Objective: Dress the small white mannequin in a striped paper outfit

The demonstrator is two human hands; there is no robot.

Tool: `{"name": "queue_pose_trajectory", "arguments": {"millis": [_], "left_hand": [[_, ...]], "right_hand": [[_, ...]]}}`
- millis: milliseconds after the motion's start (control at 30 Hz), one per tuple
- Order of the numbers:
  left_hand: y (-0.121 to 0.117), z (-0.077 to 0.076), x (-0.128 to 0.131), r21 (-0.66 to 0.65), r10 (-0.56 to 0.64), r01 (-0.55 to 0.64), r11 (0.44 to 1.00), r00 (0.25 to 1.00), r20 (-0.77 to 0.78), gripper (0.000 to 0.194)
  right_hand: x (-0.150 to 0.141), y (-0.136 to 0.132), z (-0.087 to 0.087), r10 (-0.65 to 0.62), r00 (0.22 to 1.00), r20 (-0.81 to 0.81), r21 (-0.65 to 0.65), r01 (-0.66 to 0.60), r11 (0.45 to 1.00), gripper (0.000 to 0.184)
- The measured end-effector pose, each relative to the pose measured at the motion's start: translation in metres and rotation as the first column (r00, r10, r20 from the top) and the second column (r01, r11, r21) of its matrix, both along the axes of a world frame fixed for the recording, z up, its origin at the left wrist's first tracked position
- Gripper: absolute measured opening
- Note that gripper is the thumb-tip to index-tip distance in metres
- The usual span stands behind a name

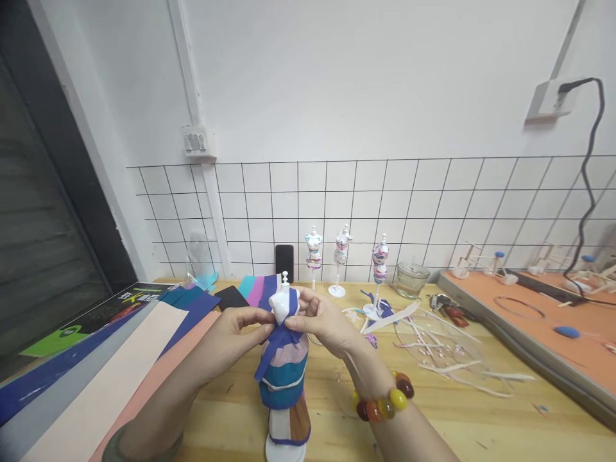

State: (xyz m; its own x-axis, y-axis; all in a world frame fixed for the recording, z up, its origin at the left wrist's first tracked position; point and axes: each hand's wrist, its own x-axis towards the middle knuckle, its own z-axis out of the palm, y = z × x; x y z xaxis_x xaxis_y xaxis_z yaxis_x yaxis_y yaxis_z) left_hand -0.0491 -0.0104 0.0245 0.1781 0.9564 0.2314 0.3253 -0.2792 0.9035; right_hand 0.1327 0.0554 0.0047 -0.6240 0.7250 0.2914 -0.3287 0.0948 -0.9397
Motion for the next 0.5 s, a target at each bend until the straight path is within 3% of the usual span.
{"name": "queue_pose_trajectory", "arguments": {"millis": [500], "left_hand": [[-0.0041,0.0028,0.0018,0.063,0.138,-0.128,0.99,0.975,-0.176,0.017]], "right_hand": [[-0.0054,0.0001,-0.0031,0.005,0.999,-0.049,0.041,-0.003,0.999,0.045]]}}
